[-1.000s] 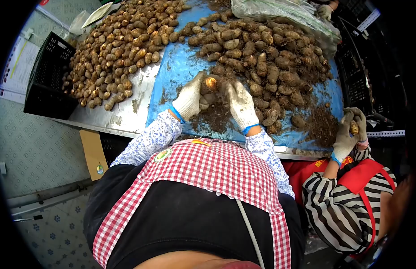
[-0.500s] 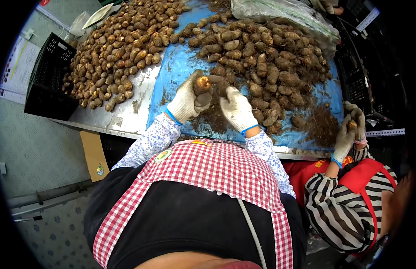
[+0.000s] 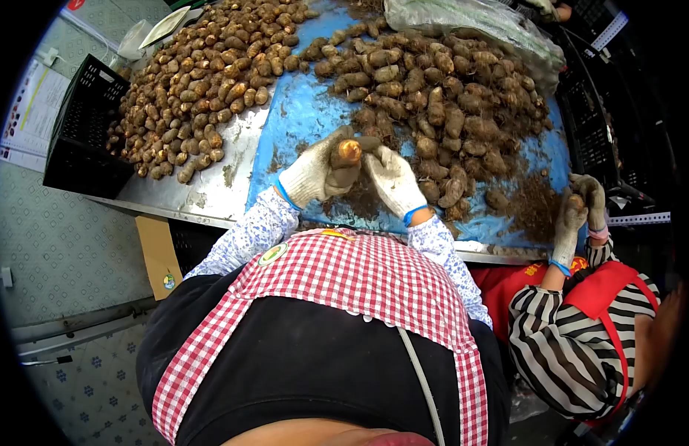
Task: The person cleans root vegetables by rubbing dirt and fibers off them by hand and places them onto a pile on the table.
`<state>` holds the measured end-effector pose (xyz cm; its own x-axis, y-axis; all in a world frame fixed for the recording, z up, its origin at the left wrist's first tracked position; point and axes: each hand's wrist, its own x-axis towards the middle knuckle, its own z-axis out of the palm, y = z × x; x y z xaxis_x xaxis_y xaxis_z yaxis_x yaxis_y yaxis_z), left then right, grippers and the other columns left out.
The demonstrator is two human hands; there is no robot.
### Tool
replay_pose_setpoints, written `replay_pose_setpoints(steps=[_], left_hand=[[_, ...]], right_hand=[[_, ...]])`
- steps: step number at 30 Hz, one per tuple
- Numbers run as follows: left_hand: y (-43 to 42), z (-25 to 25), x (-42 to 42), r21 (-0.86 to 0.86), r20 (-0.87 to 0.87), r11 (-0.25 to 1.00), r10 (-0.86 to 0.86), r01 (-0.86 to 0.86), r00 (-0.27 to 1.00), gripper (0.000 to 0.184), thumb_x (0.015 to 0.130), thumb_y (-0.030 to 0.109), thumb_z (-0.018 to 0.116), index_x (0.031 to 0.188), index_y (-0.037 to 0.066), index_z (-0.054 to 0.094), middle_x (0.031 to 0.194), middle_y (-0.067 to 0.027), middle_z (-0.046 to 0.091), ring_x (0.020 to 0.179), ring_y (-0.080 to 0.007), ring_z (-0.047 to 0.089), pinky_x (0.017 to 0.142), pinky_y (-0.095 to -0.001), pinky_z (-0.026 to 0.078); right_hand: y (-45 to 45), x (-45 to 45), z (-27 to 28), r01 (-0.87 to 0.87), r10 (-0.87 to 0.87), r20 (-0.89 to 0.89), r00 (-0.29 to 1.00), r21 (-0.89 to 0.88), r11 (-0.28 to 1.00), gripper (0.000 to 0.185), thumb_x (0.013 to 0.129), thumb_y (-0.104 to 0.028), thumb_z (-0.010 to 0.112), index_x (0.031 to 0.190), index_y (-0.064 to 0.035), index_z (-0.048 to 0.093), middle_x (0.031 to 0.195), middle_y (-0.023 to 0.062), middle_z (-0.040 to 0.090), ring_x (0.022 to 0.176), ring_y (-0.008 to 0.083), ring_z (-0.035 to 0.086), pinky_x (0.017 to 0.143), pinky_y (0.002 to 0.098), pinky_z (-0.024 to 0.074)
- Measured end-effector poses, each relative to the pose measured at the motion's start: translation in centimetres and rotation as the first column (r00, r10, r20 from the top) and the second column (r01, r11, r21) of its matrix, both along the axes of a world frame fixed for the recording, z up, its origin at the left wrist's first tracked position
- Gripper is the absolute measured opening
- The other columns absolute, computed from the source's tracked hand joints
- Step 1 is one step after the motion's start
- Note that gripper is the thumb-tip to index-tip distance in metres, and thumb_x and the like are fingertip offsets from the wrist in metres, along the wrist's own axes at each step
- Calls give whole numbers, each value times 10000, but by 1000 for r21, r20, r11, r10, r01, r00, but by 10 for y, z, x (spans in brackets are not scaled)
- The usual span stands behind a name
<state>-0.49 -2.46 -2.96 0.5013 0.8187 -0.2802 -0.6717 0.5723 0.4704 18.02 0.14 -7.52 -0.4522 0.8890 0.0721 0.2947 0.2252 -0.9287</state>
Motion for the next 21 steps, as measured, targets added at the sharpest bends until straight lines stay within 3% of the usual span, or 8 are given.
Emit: replay_pose_setpoints(steps=[2,6,9,11,13,17,19,21], left_hand=[[4,-3,-1,231,138,973,-4,-28,990,548,1038,434,366,1348,-4,481,767,-98,632,623,-122,627,506,-234,525],[1,-2,2,362,-353,916,308,-174,884,504,1042,422,360,1326,34,509,1188,-140,580,942,-185,652,753,-285,607],[-6,3,9,603,-577,797,417,23,702,377,974,165,463,1328,46,511,1270,-130,560,1062,-221,620,835,-318,581],[-11,6,12,702,-599,703,498,113,627,473,871,-75,531,1327,50,511,1335,-131,537,1181,-261,575,912,-353,553],[-8,-7,8,314,-359,935,279,-166,891,490,853,-98,534,1321,47,511,1340,-141,532,1213,-276,549,936,-373,536],[-10,-10,6,564,-483,814,464,-141,743,340,990,175,512,1297,27,512,1298,-151,544,1127,-287,572,874,-398,551],[0,-20,2,71,-65,927,373,-368,926,374,1019,277,485,1282,12,513,1271,-155,553,1085,-300,581,863,-419,549],[5,-25,-5,92,23,924,372,-372,928,372,1012,263,502,1264,-10,507,1246,-167,558,1113,-333,562,900,-458,527]], right_hand=[[-8,-10,7,166,-165,-18,986,37,985,224,959,-161,555,1092,18,575,1009,234,658,956,351,655,766,394,513],[-5,7,26,125,-132,104,986,72,990,303,955,-291,581,1059,-6,581,947,252,657,913,395,652,735,421,505],[-3,3,38,75,-64,192,979,-50,996,333,955,-324,587,1030,1,594,940,247,658,900,383,657,710,407,500],[-5,-2,17,60,-64,-73,995,-57,997,325,946,-312,613,970,12,597,891,223,653,815,323,651,684,370,493],[-6,-5,11,-43,-32,-377,926,-189,981,309,942,-296,623,941,11,599,861,209,646,774,290,636,678,352,489],[-5,-3,27,8,-9,-17,1000,-71,997,255,930,-244,616,955,9,620,847,212,641,751,304,632,679,346,501],[-5,2,31,79,-103,204,973,120,990,256,924,-243,608,958,10,619,875,232,643,795,354,640,693,381,510],[-5,6,34,126,-179,279,944,199,972,261,920,-246,601,963,11,619,902,247,643,840,396,639,705,411,513]])
